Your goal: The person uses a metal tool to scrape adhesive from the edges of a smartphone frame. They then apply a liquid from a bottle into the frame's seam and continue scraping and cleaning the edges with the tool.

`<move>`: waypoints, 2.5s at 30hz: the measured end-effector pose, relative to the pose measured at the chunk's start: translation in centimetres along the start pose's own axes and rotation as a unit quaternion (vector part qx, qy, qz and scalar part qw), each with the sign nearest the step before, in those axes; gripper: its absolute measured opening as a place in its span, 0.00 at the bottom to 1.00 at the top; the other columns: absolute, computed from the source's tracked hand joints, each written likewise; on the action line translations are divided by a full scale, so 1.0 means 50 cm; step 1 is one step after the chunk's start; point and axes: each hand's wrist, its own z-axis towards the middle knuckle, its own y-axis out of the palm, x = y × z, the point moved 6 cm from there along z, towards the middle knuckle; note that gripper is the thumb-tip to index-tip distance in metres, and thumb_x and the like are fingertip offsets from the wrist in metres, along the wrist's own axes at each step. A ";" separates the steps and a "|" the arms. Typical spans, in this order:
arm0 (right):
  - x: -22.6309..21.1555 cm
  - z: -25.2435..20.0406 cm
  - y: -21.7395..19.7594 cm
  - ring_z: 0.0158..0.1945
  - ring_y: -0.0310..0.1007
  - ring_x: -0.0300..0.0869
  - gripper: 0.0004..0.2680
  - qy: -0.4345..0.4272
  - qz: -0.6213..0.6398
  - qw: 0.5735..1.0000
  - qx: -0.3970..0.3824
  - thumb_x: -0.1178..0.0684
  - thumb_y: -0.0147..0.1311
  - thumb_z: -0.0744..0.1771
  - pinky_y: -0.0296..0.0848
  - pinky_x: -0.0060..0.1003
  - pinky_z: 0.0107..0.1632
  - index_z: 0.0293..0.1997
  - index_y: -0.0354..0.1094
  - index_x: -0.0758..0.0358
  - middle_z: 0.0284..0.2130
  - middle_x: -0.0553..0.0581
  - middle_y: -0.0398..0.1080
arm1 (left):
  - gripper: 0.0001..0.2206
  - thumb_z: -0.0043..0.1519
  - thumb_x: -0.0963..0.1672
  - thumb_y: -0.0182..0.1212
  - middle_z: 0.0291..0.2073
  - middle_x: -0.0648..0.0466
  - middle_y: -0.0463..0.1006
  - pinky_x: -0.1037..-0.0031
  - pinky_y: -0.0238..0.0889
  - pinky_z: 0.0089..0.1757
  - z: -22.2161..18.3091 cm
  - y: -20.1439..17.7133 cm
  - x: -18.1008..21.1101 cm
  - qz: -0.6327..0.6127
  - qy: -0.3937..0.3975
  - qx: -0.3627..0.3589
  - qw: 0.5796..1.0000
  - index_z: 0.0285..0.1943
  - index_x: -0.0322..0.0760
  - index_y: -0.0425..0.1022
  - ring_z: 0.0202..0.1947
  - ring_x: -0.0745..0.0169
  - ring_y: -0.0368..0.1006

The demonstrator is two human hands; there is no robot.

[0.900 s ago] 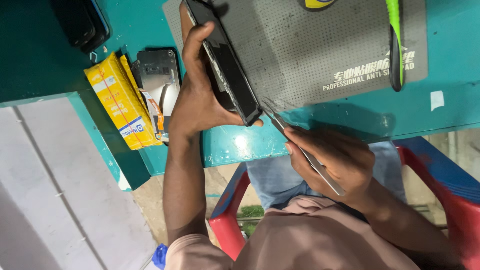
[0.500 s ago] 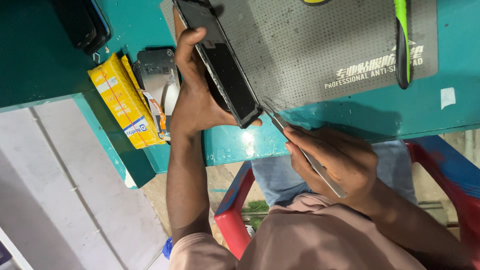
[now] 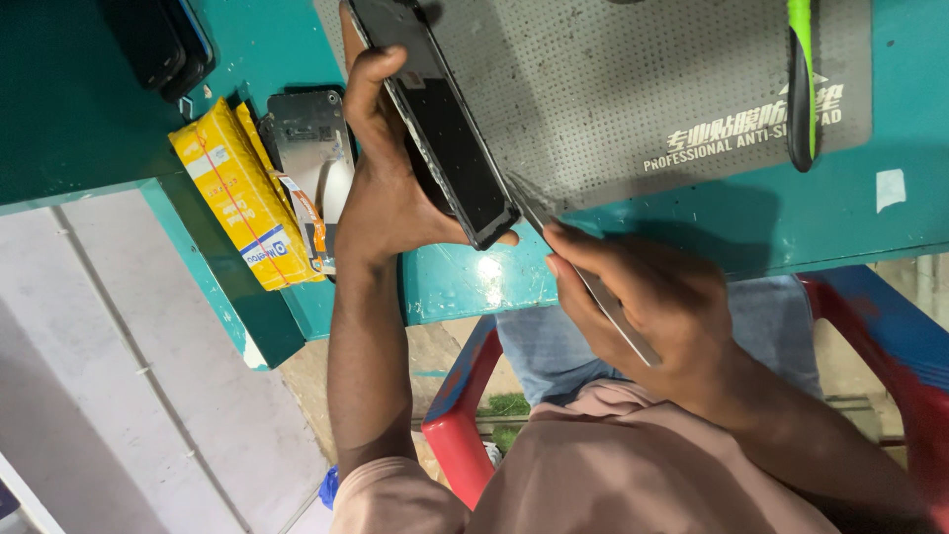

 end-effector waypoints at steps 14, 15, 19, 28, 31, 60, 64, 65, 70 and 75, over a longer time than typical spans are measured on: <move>-0.006 0.037 -0.009 0.32 0.78 0.43 0.10 0.020 0.012 1.000 -0.015 0.63 0.64 0.65 0.75 0.35 0.36 0.49 0.71 0.69 0.33 0.60 0.77 | 0.70 0.34 0.50 0.91 0.64 0.44 0.59 0.62 0.66 0.62 0.001 0.000 0.009 0.035 0.004 0.010 0.999 0.77 0.52 0.30 0.62 0.49 0.67; -0.007 0.039 -0.011 0.35 0.79 0.45 0.09 0.008 0.016 1.000 -0.005 0.63 0.63 0.65 0.76 0.35 0.38 0.48 0.70 0.69 0.36 0.62 0.77 | 0.70 0.32 0.49 0.91 0.64 0.42 0.58 0.60 0.66 0.63 0.003 -0.001 0.013 0.051 0.016 0.015 0.998 0.78 0.52 0.30 0.63 0.46 0.66; 0.000 0.019 -0.020 0.27 0.77 0.38 0.10 0.066 0.022 0.997 -0.040 0.62 0.65 0.66 0.72 0.32 0.31 0.50 0.73 0.67 0.30 0.56 0.77 | 0.67 0.38 0.50 0.92 0.66 0.45 0.60 0.65 0.65 0.62 0.005 0.001 0.004 -0.004 -0.012 0.009 1.000 0.76 0.52 0.30 0.61 0.54 0.68; 0.004 0.028 -0.004 0.32 0.79 0.41 0.10 0.002 0.022 1.000 -0.002 0.64 0.63 0.66 0.75 0.32 0.35 0.51 0.70 0.69 0.33 0.60 0.77 | 0.68 0.39 0.51 0.92 0.59 0.47 0.67 0.67 0.69 0.57 -0.005 -0.001 -0.006 -0.002 -0.023 0.005 1.000 0.76 0.52 0.29 0.55 0.56 0.72; -0.005 0.014 -0.015 0.29 0.77 0.37 0.10 0.036 0.022 0.999 -0.023 0.62 0.64 0.66 0.73 0.31 0.33 0.52 0.72 0.67 0.31 0.57 0.77 | 0.67 0.40 0.51 0.92 0.61 0.47 0.68 0.66 0.68 0.59 0.002 0.002 -0.001 -0.009 -0.011 -0.005 1.000 0.77 0.53 0.28 0.57 0.55 0.72; -0.014 0.014 -0.020 0.35 0.81 0.39 0.08 0.008 0.012 1.000 -0.021 0.59 0.62 0.68 0.77 0.32 0.38 0.52 0.71 0.64 0.38 0.58 0.79 | 0.69 0.37 0.50 0.94 0.65 0.45 0.59 0.65 0.57 0.65 -0.011 -0.005 -0.006 0.020 -0.019 0.008 1.000 0.75 0.49 0.29 0.68 0.52 0.61; 0.003 0.047 0.003 0.31 0.81 0.39 0.08 0.040 0.016 0.999 -0.020 0.60 0.63 0.68 0.75 0.32 0.33 0.51 0.73 0.66 0.33 0.58 0.78 | 0.68 0.38 0.50 0.94 0.64 0.46 0.61 0.65 0.60 0.64 -0.021 -0.004 -0.017 0.019 -0.030 0.010 0.999 0.75 0.50 0.29 0.64 0.53 0.63; 0.015 0.059 0.013 0.30 0.81 0.39 0.07 0.057 0.012 0.998 -0.021 0.60 0.63 0.68 0.75 0.32 0.33 0.51 0.74 0.65 0.32 0.59 0.78 | 0.68 0.39 0.50 0.95 0.61 0.47 0.62 0.66 0.62 0.61 -0.020 -0.004 -0.019 0.026 -0.036 0.009 0.999 0.75 0.50 0.29 0.60 0.55 0.65; 0.029 0.050 0.011 0.28 0.81 0.39 0.08 0.101 0.015 0.994 -0.042 0.60 0.63 0.68 0.75 0.32 0.32 0.51 0.75 0.65 0.30 0.58 0.78 | 0.67 0.39 0.49 0.94 0.61 0.46 0.64 0.66 0.67 0.58 -0.010 -0.002 -0.012 0.007 -0.036 0.005 0.999 0.74 0.50 0.29 0.57 0.54 0.69; 0.005 0.006 0.001 0.37 0.82 0.40 0.09 -0.012 0.004 1.000 -0.010 0.61 0.63 0.68 0.78 0.30 0.39 0.52 0.70 0.69 0.39 0.59 0.79 | 0.67 0.39 0.48 0.94 0.62 0.46 0.63 0.64 0.69 0.61 -0.011 -0.002 -0.010 0.006 -0.021 0.000 1.000 0.74 0.51 0.28 0.60 0.52 0.71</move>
